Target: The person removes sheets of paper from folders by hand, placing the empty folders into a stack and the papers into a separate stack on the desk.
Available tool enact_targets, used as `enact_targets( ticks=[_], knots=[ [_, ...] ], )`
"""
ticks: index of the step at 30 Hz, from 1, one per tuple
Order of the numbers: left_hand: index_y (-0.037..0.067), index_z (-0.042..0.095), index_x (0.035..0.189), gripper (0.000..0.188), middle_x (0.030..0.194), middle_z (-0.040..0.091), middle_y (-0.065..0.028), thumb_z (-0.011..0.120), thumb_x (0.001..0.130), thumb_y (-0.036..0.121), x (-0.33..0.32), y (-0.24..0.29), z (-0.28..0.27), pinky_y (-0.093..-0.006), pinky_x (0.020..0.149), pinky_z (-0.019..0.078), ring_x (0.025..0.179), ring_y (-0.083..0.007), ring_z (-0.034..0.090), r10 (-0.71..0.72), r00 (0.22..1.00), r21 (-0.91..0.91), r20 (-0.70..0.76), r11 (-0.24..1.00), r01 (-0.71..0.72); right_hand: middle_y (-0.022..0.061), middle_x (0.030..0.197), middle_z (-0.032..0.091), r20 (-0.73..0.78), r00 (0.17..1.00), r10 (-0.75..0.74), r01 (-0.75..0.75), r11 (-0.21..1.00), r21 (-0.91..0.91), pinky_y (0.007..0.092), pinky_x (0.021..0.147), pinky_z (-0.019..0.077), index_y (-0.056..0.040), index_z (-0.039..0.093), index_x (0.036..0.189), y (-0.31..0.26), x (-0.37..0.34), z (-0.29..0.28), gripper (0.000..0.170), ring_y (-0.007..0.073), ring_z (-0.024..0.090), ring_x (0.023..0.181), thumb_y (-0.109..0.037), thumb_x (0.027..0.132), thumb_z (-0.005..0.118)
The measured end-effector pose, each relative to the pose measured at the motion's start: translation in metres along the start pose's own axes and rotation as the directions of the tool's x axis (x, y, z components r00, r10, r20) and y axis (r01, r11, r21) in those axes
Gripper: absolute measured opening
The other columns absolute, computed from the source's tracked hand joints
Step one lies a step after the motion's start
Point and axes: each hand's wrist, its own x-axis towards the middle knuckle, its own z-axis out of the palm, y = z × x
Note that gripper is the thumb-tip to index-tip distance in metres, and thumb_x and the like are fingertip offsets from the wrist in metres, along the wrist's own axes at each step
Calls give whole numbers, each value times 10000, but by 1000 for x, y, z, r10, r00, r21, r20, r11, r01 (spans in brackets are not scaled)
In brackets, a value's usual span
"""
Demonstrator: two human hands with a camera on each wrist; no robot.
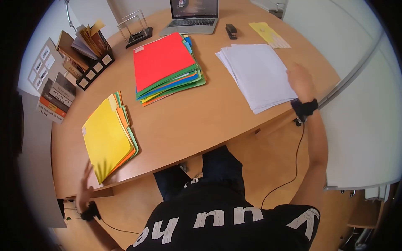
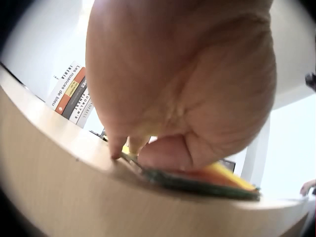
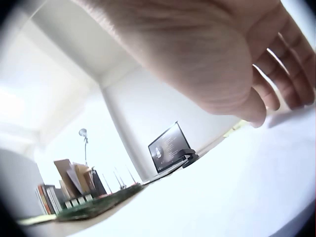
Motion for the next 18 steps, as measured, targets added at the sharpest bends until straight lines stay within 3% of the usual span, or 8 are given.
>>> enact_targets(
  ticks=[2,5,6,8,11,14,16,18],
  knots=[
    [47,397,1267,682,1383,285,-122,453,615,-147,12,15,-30,-373,1037,213,1278,-266,260,265,955,-157,-129,946,-284,190,831,612,-146,983,-112,174,833,525,366,693,463,39,567,941,-38,-3,-18,248,299,598,779,-168,807,535],
    [13,475,1170,429,1225,450,-146,478,744,-31,79,39,-41,-350,957,317,1135,-269,423,233,946,29,-225,972,-232,122,813,610,-73,926,-370,257,478,840,299,650,478,17,578,948,-114,2,-38,217,213,594,735,-152,818,538],
    [-4,514,1122,316,1146,533,-159,490,808,27,106,49,-42,-338,918,369,1064,-271,504,231,933,123,-277,971,-204,70,811,604,18,897,-442,190,420,887,262,630,487,6,574,970,-137,9,-41,200,153,581,710,-138,838,531],
    [-6,551,1048,260,1039,572,-170,538,829,133,161,91,-20,-349,834,419,961,-322,535,449,848,327,-282,876,-355,156,722,613,-118,873,-474,303,336,892,299,610,461,28,594,833,-183,33,-8,233,231,600,659,-191,790,527],
    [15,524,1087,361,1022,568,-178,518,842,281,243,130,17,-380,808,429,927,-340,534,625,750,413,-214,754,-511,146,657,603,-21,875,-484,211,342,916,325,570,446,33,598,802,-229,55,12,250,223,586,592,-205,771,529],
    [19,487,1141,441,1060,548,-199,503,842,343,309,139,48,-390,834,423,967,-348,523,617,768,536,-173,713,-452,137,601,586,120,887,-446,143,512,847,331,536,430,34,604,778,-253,66,39,240,204,573,545,-189,760,517],
    [21,475,1160,455,1094,532,-209,499,845,349,324,144,59,-389,849,419,990,-351,515,629,749,571,-209,700,-429,137,586,587,243,889,-389,-51,442,896,319,526,430,24,617,762,-257,53,41,229,192,574,539,-175,759,501],
    [20,456,1178,485,1103,528,-212,494,843,368,324,152,62,-402,849,418,986,-359,515,476,879,372,-35,822,-431,136,622,602,194,913,-359,-95,276,956,310,544,437,14,630,826,-258,53,62,244,184,581,561,-162,781,467]
  ],
)
